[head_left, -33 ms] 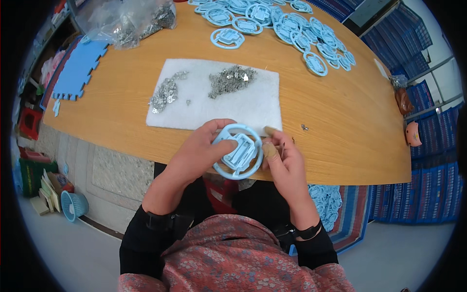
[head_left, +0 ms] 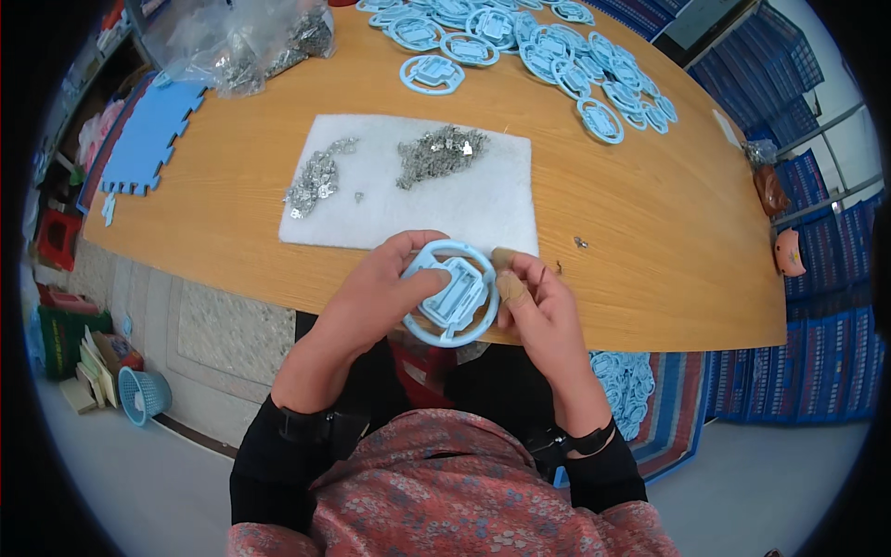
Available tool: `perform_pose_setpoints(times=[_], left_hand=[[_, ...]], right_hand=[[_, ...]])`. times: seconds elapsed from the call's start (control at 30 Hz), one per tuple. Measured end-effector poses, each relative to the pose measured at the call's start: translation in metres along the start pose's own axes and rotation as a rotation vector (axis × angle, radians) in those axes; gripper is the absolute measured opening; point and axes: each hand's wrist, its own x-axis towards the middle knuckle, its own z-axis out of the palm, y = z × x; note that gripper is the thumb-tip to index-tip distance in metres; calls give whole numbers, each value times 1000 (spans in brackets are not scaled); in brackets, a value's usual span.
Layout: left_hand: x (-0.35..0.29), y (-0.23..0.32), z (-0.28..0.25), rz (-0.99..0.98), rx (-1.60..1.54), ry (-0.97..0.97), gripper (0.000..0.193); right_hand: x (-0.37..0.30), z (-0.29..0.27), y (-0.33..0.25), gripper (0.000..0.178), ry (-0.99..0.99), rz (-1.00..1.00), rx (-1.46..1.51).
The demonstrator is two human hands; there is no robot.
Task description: The person sits at a table and assembles light blue plastic rings by inserting small metal components into them using a pointed tool. They pick up a ring, insert a metal piece, and place the finished item on the table, repeating this process for multiple units.
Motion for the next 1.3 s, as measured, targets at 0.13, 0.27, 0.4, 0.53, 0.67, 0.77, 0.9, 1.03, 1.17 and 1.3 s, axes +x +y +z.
perform_pose_setpoints(times=[0.13, 0.27, 0.4, 0.53, 0.67, 0.77, 0.9, 1.03, 1.17, 1.3], left_hand=[[-14, 5, 6, -24, -110, -36, 47], [-21, 6, 13, -14, -142, -63, 51], [-25, 3, 20, 197, 141, -39, 57], [-30, 17, 26, 347, 646, -126, 59], [-30, 22, 29, 422, 916, -177, 58], [-28, 14, 28, 456, 968, -183, 56], [-25, 0, 28, 433, 799, -118, 42], [-23, -6, 19, 22, 73, -136, 40], [-25, -12, 17, -88, -266, -194, 46], [-29, -13, 16, -111, -275, -193, 44]], right_hand=[[-1, -8, -2, 24, -183, 303, 392], [-10, -3, -10, 26, -236, 342, 479], [-13, -13, -4, 25, -306, 309, 385], [-16, -16, -4, 24, -330, 349, 337], [-19, -16, -5, 23, -339, 342, 355], [-19, -13, -3, 22, -330, 349, 358], [-21, -12, -2, 22, -252, 443, 502], [-16, -19, 7, 17, -320, 199, 494], [-17, 4, -4, 26, -146, 23, 359], [-15, 8, -7, 28, -173, -12, 222]])
